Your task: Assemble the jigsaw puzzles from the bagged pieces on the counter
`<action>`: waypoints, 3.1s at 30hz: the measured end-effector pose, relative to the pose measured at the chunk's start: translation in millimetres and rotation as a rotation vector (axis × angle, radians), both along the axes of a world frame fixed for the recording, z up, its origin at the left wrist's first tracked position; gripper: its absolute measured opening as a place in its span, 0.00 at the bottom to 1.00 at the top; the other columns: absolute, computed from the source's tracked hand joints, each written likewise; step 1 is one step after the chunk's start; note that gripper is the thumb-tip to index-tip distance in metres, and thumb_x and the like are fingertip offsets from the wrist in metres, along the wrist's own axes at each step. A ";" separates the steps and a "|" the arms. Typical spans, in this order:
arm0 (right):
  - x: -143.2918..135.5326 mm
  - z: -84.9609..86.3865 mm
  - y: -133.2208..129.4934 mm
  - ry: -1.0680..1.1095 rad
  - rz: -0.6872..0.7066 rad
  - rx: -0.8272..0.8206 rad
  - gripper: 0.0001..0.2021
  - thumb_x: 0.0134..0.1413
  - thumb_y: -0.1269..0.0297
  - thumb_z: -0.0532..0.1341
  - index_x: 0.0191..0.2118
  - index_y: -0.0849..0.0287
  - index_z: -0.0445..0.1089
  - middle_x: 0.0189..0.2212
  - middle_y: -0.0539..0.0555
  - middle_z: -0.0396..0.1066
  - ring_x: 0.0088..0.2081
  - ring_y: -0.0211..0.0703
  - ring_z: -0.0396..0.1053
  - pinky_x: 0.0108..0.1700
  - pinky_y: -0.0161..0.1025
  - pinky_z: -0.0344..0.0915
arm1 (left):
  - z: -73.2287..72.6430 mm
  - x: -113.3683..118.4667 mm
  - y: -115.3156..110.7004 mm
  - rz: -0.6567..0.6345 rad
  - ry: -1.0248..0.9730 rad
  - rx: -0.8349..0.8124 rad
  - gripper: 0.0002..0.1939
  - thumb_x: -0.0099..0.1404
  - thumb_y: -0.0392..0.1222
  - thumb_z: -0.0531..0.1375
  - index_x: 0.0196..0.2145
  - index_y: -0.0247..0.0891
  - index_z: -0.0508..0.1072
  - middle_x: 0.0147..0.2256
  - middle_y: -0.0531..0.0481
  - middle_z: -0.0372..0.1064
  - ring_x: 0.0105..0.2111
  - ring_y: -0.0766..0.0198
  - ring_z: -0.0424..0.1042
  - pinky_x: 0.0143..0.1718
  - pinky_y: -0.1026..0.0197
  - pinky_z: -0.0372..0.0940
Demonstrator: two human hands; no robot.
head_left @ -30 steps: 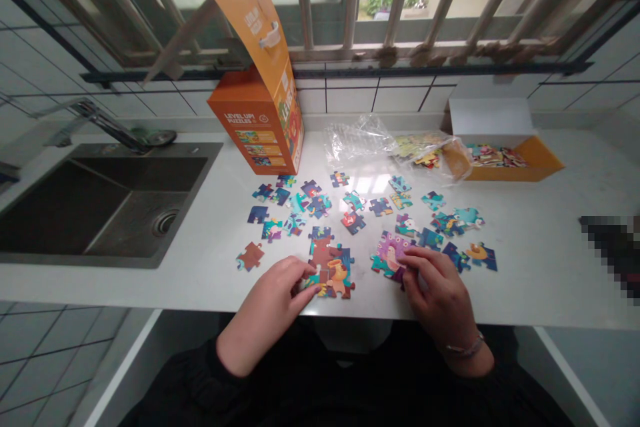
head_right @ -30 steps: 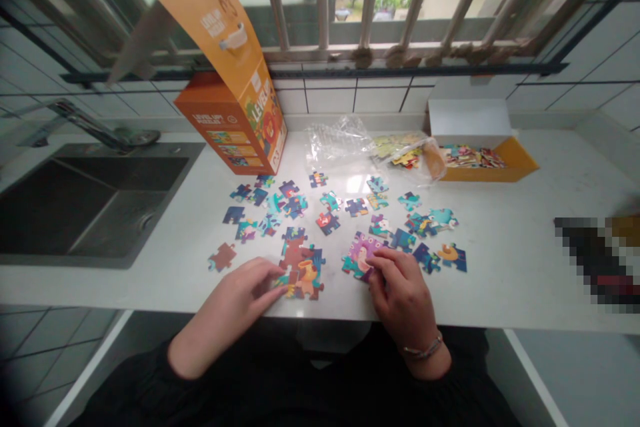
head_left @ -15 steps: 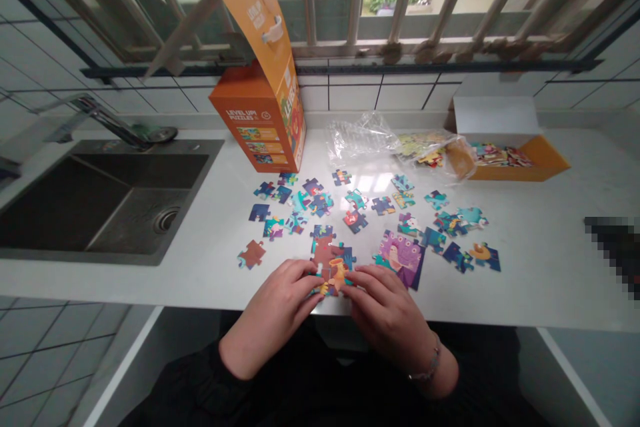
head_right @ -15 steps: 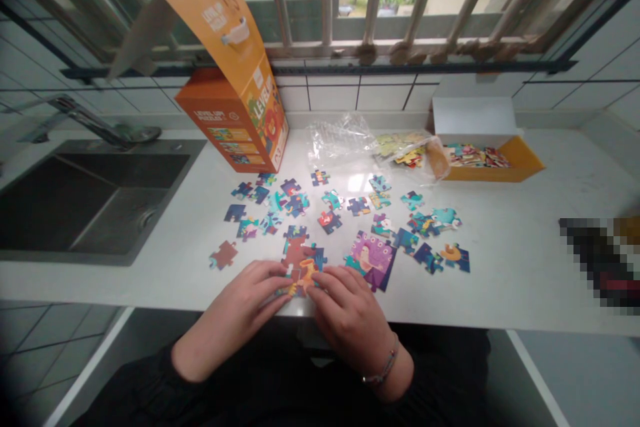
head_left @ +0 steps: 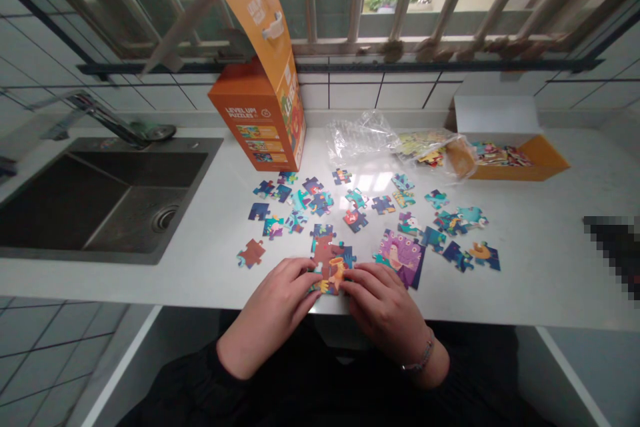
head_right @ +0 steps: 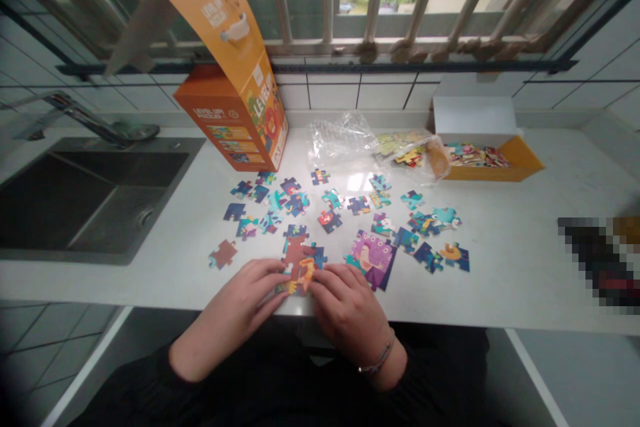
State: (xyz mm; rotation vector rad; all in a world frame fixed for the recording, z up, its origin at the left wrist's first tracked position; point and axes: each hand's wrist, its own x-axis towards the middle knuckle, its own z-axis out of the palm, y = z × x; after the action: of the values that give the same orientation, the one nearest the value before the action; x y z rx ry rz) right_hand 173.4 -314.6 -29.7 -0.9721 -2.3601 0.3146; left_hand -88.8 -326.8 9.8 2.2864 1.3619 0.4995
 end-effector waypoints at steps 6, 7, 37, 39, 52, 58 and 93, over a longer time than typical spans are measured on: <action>0.4 -3.5 0.8 0.078 -0.015 -0.028 0.18 0.68 0.75 0.58 0.59 0.54 0.72 0.53 0.57 0.81 0.57 0.53 0.74 0.61 0.55 0.71 | 2.5 -1.4 1.5 -0.001 -0.007 0.004 0.14 0.76 0.36 0.62 0.57 0.44 0.75 0.57 0.42 0.74 0.57 0.51 0.74 0.58 0.46 0.73; 0.5 -3.9 1.0 0.085 -0.014 -0.034 0.18 0.68 0.76 0.58 0.59 0.54 0.72 0.53 0.57 0.81 0.57 0.53 0.74 0.61 0.55 0.71 | 3.5 -2.0 0.9 -0.005 -0.006 -0.003 0.14 0.76 0.36 0.63 0.57 0.44 0.75 0.56 0.43 0.74 0.56 0.51 0.74 0.58 0.47 0.73; -7.4 -9.7 14.8 0.000 0.010 -0.068 0.25 0.66 0.79 0.60 0.65 0.57 0.73 0.63 0.59 0.77 0.63 0.56 0.74 0.71 0.64 0.67 | -25.8 18.4 -27.8 -0.216 0.008 0.478 0.15 0.76 0.32 0.63 0.59 0.32 0.76 0.53 0.37 0.81 0.52 0.50 0.79 0.51 0.46 0.77; -6.8 -9.3 14.7 0.017 0.012 -0.074 0.24 0.67 0.78 0.60 0.64 0.56 0.72 0.62 0.59 0.77 0.64 0.56 0.74 0.71 0.64 0.68 | -24.2 20.5 -27.6 -0.203 -0.010 0.488 0.15 0.76 0.33 0.64 0.58 0.32 0.77 0.52 0.37 0.82 0.51 0.51 0.80 0.51 0.46 0.78; 0.6 -7.8 5.9 0.242 -0.029 0.001 0.15 0.69 0.77 0.60 0.54 0.54 0.76 0.54 0.58 0.81 0.60 0.51 0.77 0.68 0.58 0.73 | -23.0 12.5 -35.8 -0.192 0.019 0.653 0.15 0.80 0.30 0.55 0.56 0.27 0.78 0.51 0.37 0.82 0.52 0.53 0.80 0.50 0.53 0.79; 1.0 -5.6 5.7 0.228 -0.006 -0.009 0.13 0.69 0.77 0.61 0.52 0.55 0.76 0.50 0.57 0.82 0.54 0.50 0.78 0.63 0.56 0.74 | -30.0 17.1 -32.8 -0.201 0.016 0.603 0.15 0.78 0.29 0.56 0.57 0.29 0.77 0.49 0.37 0.81 0.49 0.54 0.81 0.50 0.52 0.80; -1.8 -6.5 4.1 0.150 -0.034 -0.019 0.12 0.69 0.77 0.60 0.50 0.56 0.76 0.46 0.57 0.81 0.47 0.50 0.75 0.51 0.51 0.76 | -22.2 30.8 -18.1 -0.235 -0.074 0.386 0.08 0.79 0.33 0.59 0.52 0.33 0.77 0.43 0.42 0.80 0.43 0.57 0.79 0.46 0.53 0.79</action>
State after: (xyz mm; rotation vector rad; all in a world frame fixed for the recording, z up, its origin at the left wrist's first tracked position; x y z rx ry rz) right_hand 171.6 -310.5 -36.2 -0.9619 -2.2061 0.3840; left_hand -58.0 -344.9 -12.4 2.6596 1.0110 0.8161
